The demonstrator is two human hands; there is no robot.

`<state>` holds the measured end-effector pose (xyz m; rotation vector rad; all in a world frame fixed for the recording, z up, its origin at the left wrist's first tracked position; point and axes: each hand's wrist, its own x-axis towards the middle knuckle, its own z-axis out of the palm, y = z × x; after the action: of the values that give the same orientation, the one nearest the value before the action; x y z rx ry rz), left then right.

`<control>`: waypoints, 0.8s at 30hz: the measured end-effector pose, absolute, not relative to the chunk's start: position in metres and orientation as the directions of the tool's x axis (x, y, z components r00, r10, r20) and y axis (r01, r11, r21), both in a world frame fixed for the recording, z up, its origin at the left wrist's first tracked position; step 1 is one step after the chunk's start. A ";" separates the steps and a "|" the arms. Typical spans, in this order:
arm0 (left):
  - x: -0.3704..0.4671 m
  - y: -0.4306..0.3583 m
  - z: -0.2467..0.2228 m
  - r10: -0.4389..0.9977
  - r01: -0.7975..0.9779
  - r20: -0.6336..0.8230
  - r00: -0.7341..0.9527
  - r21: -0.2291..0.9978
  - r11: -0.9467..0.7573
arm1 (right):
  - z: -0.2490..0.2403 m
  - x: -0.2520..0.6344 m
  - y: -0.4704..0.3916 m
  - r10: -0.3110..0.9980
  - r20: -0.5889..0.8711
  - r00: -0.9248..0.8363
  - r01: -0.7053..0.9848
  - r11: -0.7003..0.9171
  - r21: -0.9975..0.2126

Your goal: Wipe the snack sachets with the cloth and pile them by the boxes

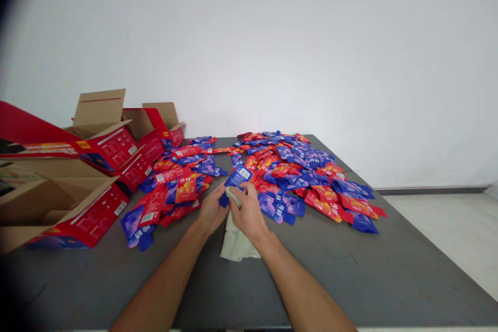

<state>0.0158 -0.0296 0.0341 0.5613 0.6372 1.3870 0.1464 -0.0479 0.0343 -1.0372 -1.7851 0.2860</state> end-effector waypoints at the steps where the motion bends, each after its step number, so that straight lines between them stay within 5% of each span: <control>1: 0.015 -0.030 0.034 0.993 -0.696 -0.097 0.066 0.709 0.116 | 0.034 0.149 -0.046 0.752 0.653 -0.084 0.528 0.590 -0.611; 5: 0.012 -0.034 0.035 0.988 -0.630 -0.084 0.133 0.762 0.149 | 0.033 0.159 -0.039 0.738 0.674 0.017 0.573 0.545 -0.612; 12: 0.011 -0.033 0.034 0.993 -0.583 0.025 0.115 0.811 0.048 | 0.027 0.148 -0.044 0.724 0.668 -0.170 0.532 0.638 -0.556; 20: 0.016 -0.031 0.028 0.996 -0.484 0.019 0.091 0.874 0.028 | 0.035 0.173 -0.030 0.717 0.690 0.101 0.658 0.472 -0.587; 24: 0.018 -0.028 0.021 0.996 -0.337 0.074 0.045 0.940 -0.055 | 0.033 0.169 -0.033 0.732 0.679 0.051 0.641 0.497 -0.585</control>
<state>0.0181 -0.0283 0.0207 1.0257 0.8821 1.3573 0.1689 -0.0328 0.0327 -1.1950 -1.6441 0.1039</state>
